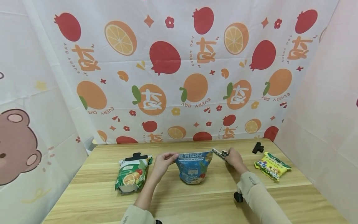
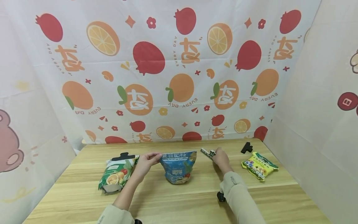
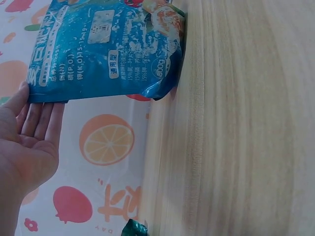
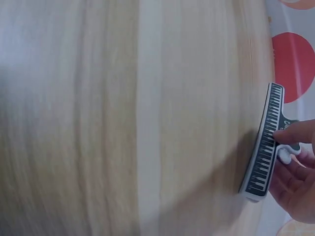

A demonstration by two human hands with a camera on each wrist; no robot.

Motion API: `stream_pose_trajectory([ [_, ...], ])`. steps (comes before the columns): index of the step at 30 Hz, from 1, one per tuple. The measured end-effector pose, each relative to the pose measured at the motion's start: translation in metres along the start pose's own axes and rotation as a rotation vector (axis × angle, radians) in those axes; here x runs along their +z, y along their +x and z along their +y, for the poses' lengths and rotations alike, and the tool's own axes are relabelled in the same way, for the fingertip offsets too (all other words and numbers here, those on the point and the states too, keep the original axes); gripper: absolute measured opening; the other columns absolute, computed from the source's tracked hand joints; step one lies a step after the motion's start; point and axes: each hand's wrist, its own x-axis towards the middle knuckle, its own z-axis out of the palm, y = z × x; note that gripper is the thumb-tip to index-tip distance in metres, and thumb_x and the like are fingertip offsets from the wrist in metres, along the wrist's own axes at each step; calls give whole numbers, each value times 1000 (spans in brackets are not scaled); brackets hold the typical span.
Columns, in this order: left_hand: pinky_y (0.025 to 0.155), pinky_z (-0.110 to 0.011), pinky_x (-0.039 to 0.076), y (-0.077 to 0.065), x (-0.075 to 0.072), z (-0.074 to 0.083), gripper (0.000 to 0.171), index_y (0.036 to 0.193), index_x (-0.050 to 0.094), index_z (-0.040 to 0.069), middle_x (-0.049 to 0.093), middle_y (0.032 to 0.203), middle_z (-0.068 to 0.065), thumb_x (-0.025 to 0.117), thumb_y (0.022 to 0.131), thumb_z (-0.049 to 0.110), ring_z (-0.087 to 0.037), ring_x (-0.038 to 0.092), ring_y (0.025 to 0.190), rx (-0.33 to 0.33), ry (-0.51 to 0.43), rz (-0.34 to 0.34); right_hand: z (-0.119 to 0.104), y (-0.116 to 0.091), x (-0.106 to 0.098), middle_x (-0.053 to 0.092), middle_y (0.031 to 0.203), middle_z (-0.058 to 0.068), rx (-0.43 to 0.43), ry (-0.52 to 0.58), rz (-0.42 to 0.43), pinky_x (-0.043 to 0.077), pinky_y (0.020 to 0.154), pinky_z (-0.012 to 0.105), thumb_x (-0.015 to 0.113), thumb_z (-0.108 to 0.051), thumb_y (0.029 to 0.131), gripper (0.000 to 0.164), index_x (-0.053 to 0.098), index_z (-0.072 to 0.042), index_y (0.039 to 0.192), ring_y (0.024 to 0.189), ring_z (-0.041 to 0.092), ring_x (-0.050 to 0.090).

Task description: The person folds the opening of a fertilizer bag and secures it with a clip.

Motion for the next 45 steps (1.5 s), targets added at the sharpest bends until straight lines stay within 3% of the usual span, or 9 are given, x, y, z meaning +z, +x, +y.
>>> stream_pose_trajectory([
  [5,82,-41,49,0,-1,-1,24,101,65,-7,67,94,-14,63,88,13,-19,64,87,-7,-5,-1,0,2,-2,60,94,21,-27,23,12,48,70,46,65,-11,81,40,50,7,113,82,34,57],
  [10,81,-41,49,-1,-1,0,25,102,65,-8,67,95,-14,62,89,13,-20,64,87,-2,-4,-7,-1,3,-3,64,93,18,-78,5,40,47,75,46,64,-17,85,28,63,6,100,85,33,59],
  [16,82,-42,49,-1,-1,-1,26,103,64,-10,66,96,-17,63,88,12,-23,63,89,5,-11,-14,-13,-2,-7,65,90,18,-152,51,110,48,70,44,65,-14,85,25,66,6,99,77,28,59],
  [26,83,-42,49,-3,-1,0,23,101,65,-8,67,94,-15,62,88,10,-20,64,87,6,-24,-19,-44,-10,-25,62,95,15,-303,164,174,38,52,31,62,-15,89,29,63,1,113,62,19,47],
  [33,83,-42,49,-2,0,0,22,102,64,-9,66,94,-16,62,88,8,-23,63,89,5,-32,-12,-75,-26,-42,59,103,17,-445,163,237,48,68,42,64,-16,88,30,63,-1,114,84,27,56],
  [41,85,-46,46,-2,0,0,22,102,64,-8,67,94,-15,62,88,9,-22,63,89,-7,-27,-13,-112,-54,-63,57,96,9,-527,204,231,50,66,37,63,-19,88,28,62,-4,113,82,22,56],
  [45,84,-46,47,-2,0,0,21,101,65,-8,67,93,-15,62,88,8,-21,64,88,8,-22,-15,-125,-65,-69,58,97,8,-619,194,233,53,68,34,64,-18,87,27,64,-5,111,84,21,57],
])
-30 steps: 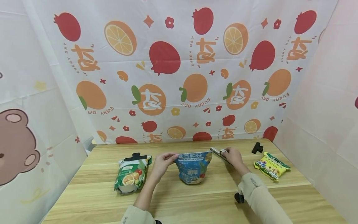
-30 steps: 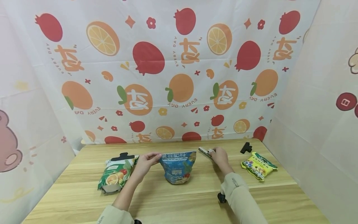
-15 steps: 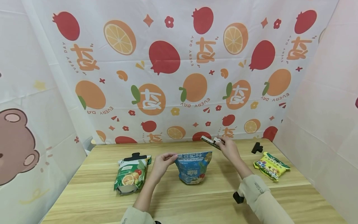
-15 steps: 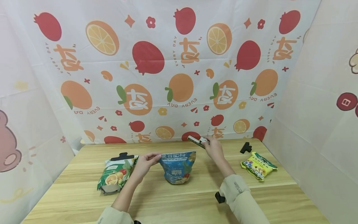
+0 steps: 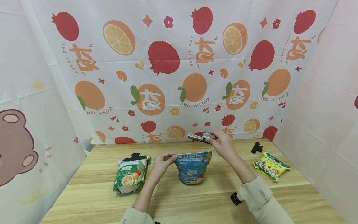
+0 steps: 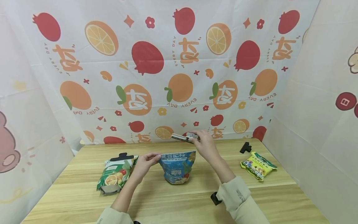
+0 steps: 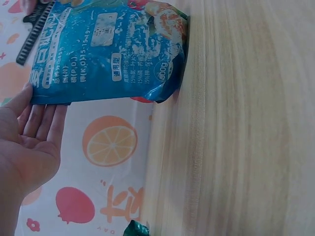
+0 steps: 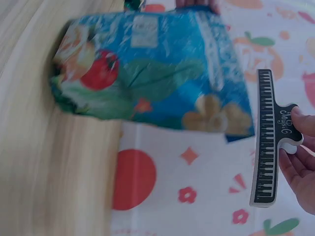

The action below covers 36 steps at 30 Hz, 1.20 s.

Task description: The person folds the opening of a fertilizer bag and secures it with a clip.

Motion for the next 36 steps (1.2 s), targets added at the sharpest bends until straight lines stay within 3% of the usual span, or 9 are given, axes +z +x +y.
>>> stream_pose_trajectory([
  [4,83,-43,48,-1,1,0,22,102,64,-9,67,94,-16,62,88,8,-20,64,87,17,15,3,-12,-4,0,58,98,8,-97,-9,-1,53,68,31,65,-13,86,27,64,-4,111,83,19,58],
  [15,82,-37,50,-4,1,1,22,102,65,-7,67,92,-14,64,87,8,-21,63,88,26,41,-2,-30,-20,9,58,98,4,-236,43,39,52,70,26,67,-7,83,24,64,-6,107,84,14,55],
  [20,81,-34,50,-4,1,1,20,102,65,-5,67,92,-12,64,86,7,-20,63,89,3,39,10,-31,-25,13,58,96,4,-285,38,111,52,65,25,69,-4,80,26,65,-5,106,83,14,52],
  [26,84,-41,48,-3,2,1,20,103,65,-6,67,93,-13,63,87,6,-21,62,89,9,46,8,-28,-26,17,60,91,5,-382,42,186,44,55,20,74,3,73,30,68,-1,102,76,14,48],
  [29,85,-42,47,-4,2,2,21,104,64,-6,66,95,-13,62,87,6,-22,62,91,10,44,3,-27,-25,19,61,88,5,-438,42,218,45,57,19,74,7,70,30,69,1,99,76,15,51],
  [36,80,-33,50,-6,1,1,27,112,59,-8,64,103,-18,59,85,-5,-26,59,97,33,33,-19,-23,-18,27,63,77,0,-471,31,238,46,57,17,76,3,69,18,74,-3,86,71,13,55],
])
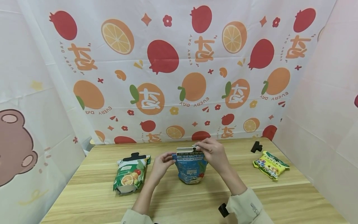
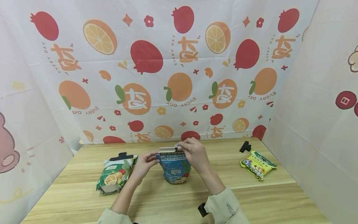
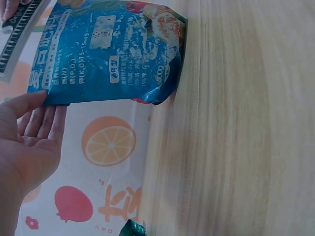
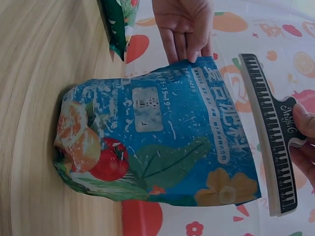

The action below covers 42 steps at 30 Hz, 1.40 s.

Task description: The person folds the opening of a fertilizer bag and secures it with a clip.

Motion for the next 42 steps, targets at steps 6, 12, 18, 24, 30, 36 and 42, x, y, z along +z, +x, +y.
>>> stream_pose_trajectory([
  [6,80,-27,50,0,0,-1,33,117,55,-9,58,112,-22,57,84,-11,-30,56,102,9,-4,5,2,2,10,64,76,0,6,-14,-44,49,60,19,76,1,70,13,74,-4,82,72,14,56],
  [12,78,-31,51,0,0,-2,33,116,55,-10,58,111,-23,57,84,-11,-32,59,99,16,-6,5,4,-2,17,63,74,0,53,-34,-105,48,56,19,76,1,71,14,74,-3,84,70,13,55],
  [18,78,-32,51,-1,-1,-1,32,116,55,-11,58,112,-23,57,84,-11,-33,59,99,22,-30,-9,6,-5,21,63,75,1,49,-22,-126,48,57,20,76,0,72,14,74,-2,85,70,14,57],
  [24,77,-28,51,0,-2,0,32,114,58,-9,60,109,-20,57,82,-13,-30,60,97,12,-42,-15,6,-4,18,63,77,0,58,-37,-181,47,55,22,74,1,73,15,74,-4,87,69,13,55],
  [30,77,-29,51,0,-3,-1,30,111,60,-8,62,104,-18,60,81,-11,-26,60,94,6,-19,-34,6,-1,13,63,83,-1,119,-42,-291,46,57,22,74,-7,76,17,73,-6,93,71,11,51],
  [36,79,-31,50,-1,-2,0,28,110,61,-6,64,99,-14,65,84,1,-22,60,92,-19,4,-19,5,-2,11,58,89,-3,225,-4,-408,45,60,24,69,-18,82,23,69,-9,104,75,11,49],
  [42,81,-33,49,-1,0,-1,31,111,60,-8,64,100,-14,66,84,5,-23,59,93,-29,14,-5,5,-10,8,61,105,2,357,47,-429,49,77,38,68,-23,83,38,62,-13,119,96,20,55],
])
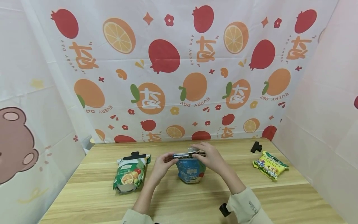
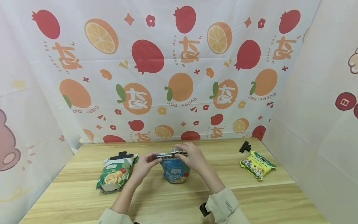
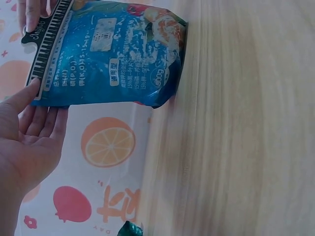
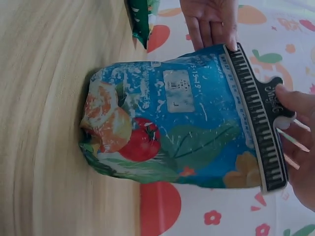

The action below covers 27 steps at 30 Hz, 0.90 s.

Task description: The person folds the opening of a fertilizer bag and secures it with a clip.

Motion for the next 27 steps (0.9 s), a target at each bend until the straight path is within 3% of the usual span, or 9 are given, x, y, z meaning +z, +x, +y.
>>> stream_pose_trajectory([
  [4,80,-32,50,-1,1,0,30,110,61,-7,64,99,-14,67,83,4,-24,59,94,-3,-11,19,7,-7,0,59,116,2,92,74,21,43,88,46,69,-25,83,44,58,-15,124,110,23,50],
  [9,80,-32,50,0,1,-2,29,108,62,-6,63,101,-14,68,81,1,-26,59,97,3,-38,18,23,-21,-2,61,110,-3,246,245,63,44,87,43,70,-22,83,35,62,-14,116,107,20,52],
  [12,82,-33,50,0,1,-4,29,109,61,-8,63,102,-16,68,81,2,-28,58,99,18,-37,19,32,-29,-5,64,102,-2,324,338,84,48,79,40,69,-17,83,29,65,-12,111,99,21,56],
  [19,82,-36,49,0,1,-4,28,107,63,-4,64,99,-12,69,83,8,-25,59,96,-1,12,55,41,-35,-7,67,91,6,332,393,127,50,64,28,66,-10,85,19,67,-5,103,83,19,62],
  [27,79,-33,50,2,3,-3,23,99,65,-6,65,95,-11,69,82,9,-20,60,92,14,42,67,43,-34,-3,67,85,5,353,368,190,51,60,28,67,-2,82,13,69,-4,94,74,14,61],
])
